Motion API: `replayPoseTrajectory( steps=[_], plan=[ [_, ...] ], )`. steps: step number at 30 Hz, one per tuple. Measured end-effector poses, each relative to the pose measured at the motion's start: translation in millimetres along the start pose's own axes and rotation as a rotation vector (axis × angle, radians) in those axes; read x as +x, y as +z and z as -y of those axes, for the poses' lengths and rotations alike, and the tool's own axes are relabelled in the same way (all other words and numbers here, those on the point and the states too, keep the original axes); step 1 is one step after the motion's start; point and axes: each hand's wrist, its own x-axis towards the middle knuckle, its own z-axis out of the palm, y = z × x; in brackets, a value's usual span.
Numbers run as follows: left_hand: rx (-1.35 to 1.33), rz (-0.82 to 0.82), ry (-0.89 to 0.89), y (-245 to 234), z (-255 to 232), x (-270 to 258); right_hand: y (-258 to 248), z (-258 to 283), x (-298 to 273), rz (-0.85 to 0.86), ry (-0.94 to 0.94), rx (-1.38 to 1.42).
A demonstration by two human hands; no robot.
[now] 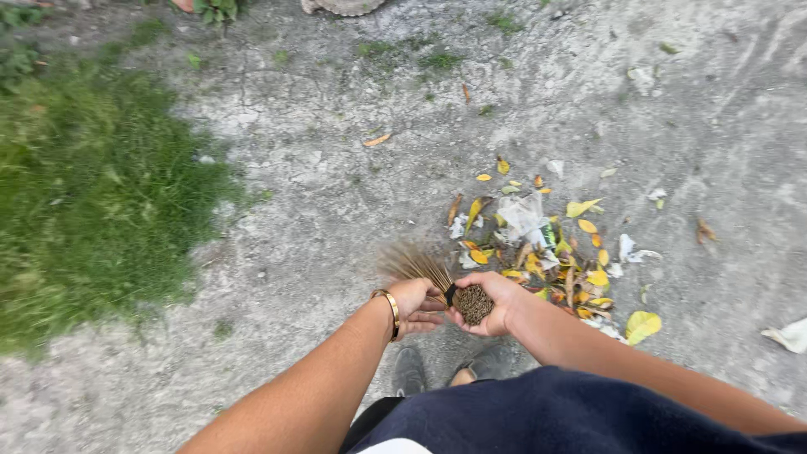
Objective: The person sweeps leaves and trash across the ground using a hand broom.
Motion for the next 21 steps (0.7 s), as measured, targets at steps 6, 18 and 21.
replayPoseTrajectory(
  steps=[6, 18, 21],
  plan=[
    [-0.023, -0.086, -0.019, -27.4, 19.4, -10.8, -28.4, 46.5, 55.7, -0.075, 0.117, 0.151],
    [-0.037, -0.153, -0.055, -8.9, 27.3, -11.5, -91.5, 63.7, 8.9, -0.155, -0.347, 0.148],
    [-0.006, -0.047, -0.014, 13.1, 12.0, 4.7, -70.0, 23.3, -15.6, -0.202, -0.335, 0.175]
  ],
)
